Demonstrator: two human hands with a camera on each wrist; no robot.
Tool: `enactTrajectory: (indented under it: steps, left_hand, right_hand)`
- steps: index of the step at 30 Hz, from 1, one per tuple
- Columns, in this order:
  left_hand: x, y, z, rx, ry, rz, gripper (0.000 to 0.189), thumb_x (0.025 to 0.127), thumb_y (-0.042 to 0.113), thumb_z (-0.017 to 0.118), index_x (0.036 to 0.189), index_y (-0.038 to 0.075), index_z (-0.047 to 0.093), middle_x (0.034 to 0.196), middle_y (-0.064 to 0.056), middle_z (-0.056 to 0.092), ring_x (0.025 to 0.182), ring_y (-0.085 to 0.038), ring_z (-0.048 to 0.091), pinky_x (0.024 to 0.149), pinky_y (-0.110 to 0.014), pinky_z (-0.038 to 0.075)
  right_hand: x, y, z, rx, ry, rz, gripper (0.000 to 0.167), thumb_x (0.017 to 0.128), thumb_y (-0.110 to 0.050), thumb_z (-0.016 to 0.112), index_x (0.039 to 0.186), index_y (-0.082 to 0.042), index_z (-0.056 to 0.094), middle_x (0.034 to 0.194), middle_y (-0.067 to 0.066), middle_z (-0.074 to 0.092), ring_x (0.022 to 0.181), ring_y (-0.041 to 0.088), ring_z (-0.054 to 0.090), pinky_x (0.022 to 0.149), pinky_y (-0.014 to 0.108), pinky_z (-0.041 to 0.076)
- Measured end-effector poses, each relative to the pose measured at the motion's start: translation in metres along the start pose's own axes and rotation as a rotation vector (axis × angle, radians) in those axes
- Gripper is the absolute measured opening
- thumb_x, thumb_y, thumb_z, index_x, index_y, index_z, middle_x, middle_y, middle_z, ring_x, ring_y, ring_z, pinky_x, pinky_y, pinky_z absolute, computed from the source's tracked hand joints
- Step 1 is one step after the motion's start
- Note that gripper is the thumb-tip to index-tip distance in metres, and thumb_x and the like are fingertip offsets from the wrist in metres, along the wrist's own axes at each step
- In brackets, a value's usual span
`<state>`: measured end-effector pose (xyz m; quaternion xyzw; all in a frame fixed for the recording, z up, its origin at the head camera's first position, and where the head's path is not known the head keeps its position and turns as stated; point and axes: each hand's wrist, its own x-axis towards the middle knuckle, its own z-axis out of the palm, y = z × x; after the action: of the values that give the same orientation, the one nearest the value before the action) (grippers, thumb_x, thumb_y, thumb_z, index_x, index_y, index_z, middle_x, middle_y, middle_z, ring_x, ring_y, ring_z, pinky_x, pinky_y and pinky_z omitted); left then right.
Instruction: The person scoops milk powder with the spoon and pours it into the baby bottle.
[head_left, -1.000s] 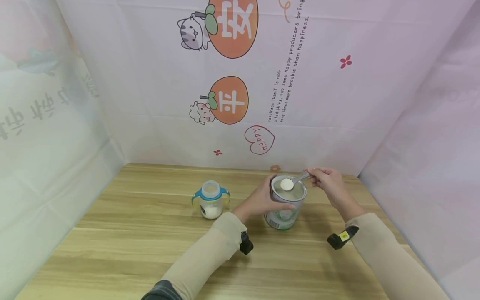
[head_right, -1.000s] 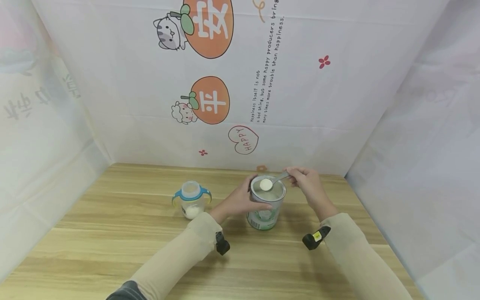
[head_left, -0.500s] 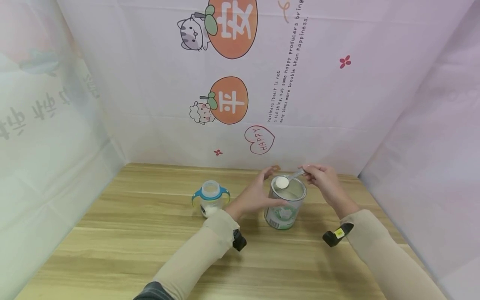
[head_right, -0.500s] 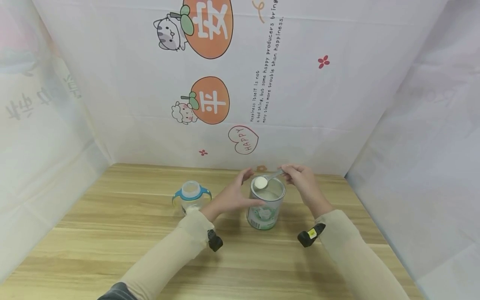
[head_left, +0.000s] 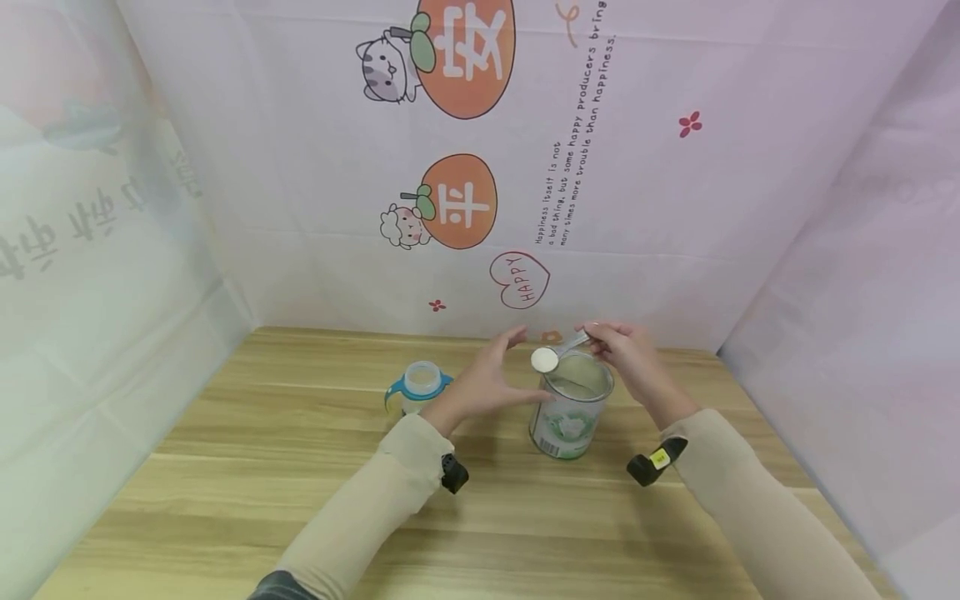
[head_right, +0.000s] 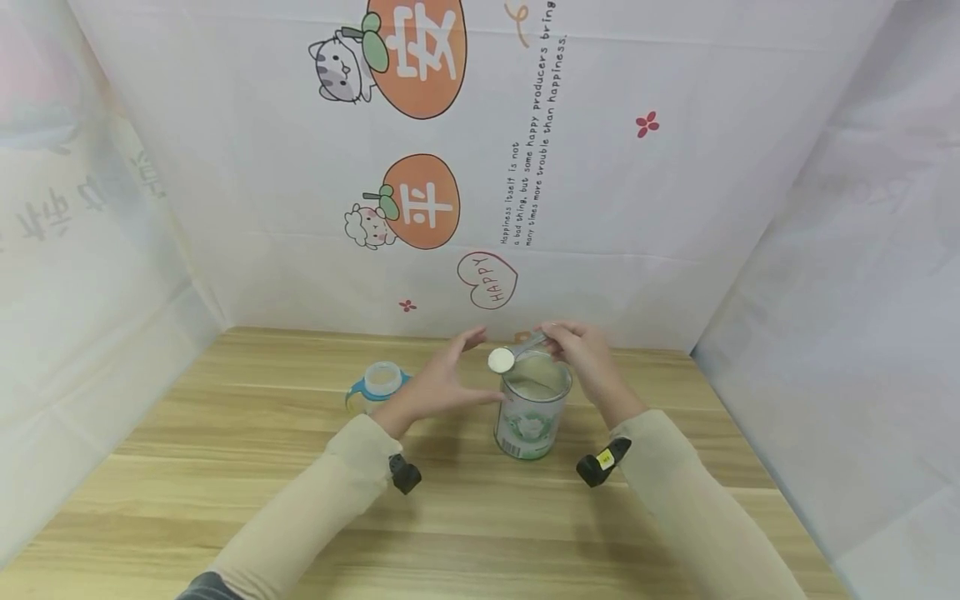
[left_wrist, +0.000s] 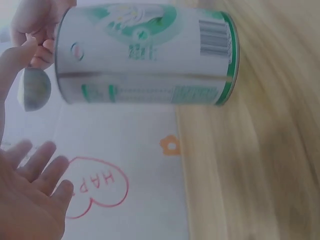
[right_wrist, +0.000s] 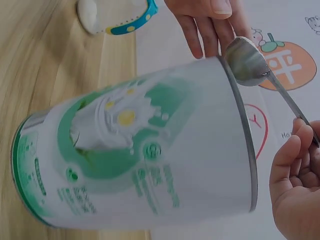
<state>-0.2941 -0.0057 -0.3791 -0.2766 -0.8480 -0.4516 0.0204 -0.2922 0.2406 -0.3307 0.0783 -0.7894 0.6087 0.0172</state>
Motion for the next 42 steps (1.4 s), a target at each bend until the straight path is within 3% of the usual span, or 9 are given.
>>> enactTrajectory:
  steps: [6,10,20,25,29,35,42]
  left_hand:
    - [-0.008,-0.005,-0.018,0.035,0.013,0.050,0.094,0.077,0.045,0.087,0.153,0.018,0.039,0.149,0.003,0.048,0.137,-0.018,0.043,0.112,-0.045,0.036]
    - [-0.014,-0.009,-0.033,0.038,0.041,0.058,0.089,0.078,0.045,0.086,0.151,0.016,0.042,0.146,0.001,0.051,0.135,-0.017,0.045,0.112,-0.042,0.035]
    - [-0.035,-0.029,-0.066,0.021,0.107,0.024,0.082,0.080,0.044,0.084,0.148,0.016,0.047,0.143,0.001,0.054,0.134,-0.019,0.046,0.112,-0.047,0.034]
    - [-0.048,-0.042,-0.079,0.045,0.108,-0.035,0.084,0.080,0.050,0.082,0.149,0.019,0.046,0.147,0.001,0.051,0.136,-0.019,0.044,0.111,-0.048,0.036]
    - [-0.060,-0.054,-0.086,0.013,0.116,-0.093,0.086,0.079,0.047,0.084,0.150,0.019,0.044,0.148,-0.003,0.050,0.138,-0.022,0.042,0.112,-0.051,0.034]
    - [-0.075,-0.079,-0.090,0.044,0.115,-0.085,0.084,0.082,0.045,0.083,0.149,0.013,0.044,0.148,-0.008,0.049,0.136,-0.029,0.044,0.111,-0.053,0.035]
    - [-0.083,-0.099,-0.088,-0.019,0.100,-0.099,0.086,0.081,0.043,0.084,0.150,0.012,0.043,0.148,-0.011,0.049,0.134,-0.031,0.047,0.109,-0.054,0.038]
  right_hand:
    - [0.005,-0.003,0.014,0.065,-0.013,0.015,0.043,0.103,-0.023,0.057,0.125,0.014,0.060,0.092,-0.003,0.063,0.084,0.011,0.056,0.077,0.021,0.052]
    - [0.008,-0.005,0.023,0.077,-0.029,0.009,0.041,0.103,-0.021,0.056,0.125,0.014,0.060,0.094,-0.002,0.066,0.085,0.012,0.056,0.079,0.023,0.052]
    - [0.014,-0.015,0.047,0.079,-0.032,0.008,0.038,0.103,-0.018,0.057,0.123,0.014,0.061,0.085,-0.001,0.062,0.080,0.011,0.057,0.076,0.023,0.053]
    - [0.015,-0.018,0.061,0.095,-0.034,0.016,0.036,0.102,-0.018,0.058,0.121,0.011,0.064,0.087,0.002,0.064,0.082,0.014,0.058,0.074,0.021,0.053]
    - [0.016,-0.020,0.073,0.121,-0.040,0.022,0.034,0.102,-0.018,0.058,0.121,0.010,0.065,0.088,0.002,0.065,0.083,0.014,0.058,0.075,0.021,0.053]
    - [0.017,-0.019,0.089,0.121,-0.047,0.017,0.034,0.102,-0.021,0.060,0.121,0.008,0.067,0.091,0.004,0.066,0.084,0.015,0.059,0.078,0.024,0.054]
    - [0.018,-0.016,0.110,0.139,-0.040,-0.001,0.032,0.102,-0.020,0.061,0.120,0.005,0.069,0.094,0.009,0.066,0.083,0.013,0.058,0.077,0.024,0.053]
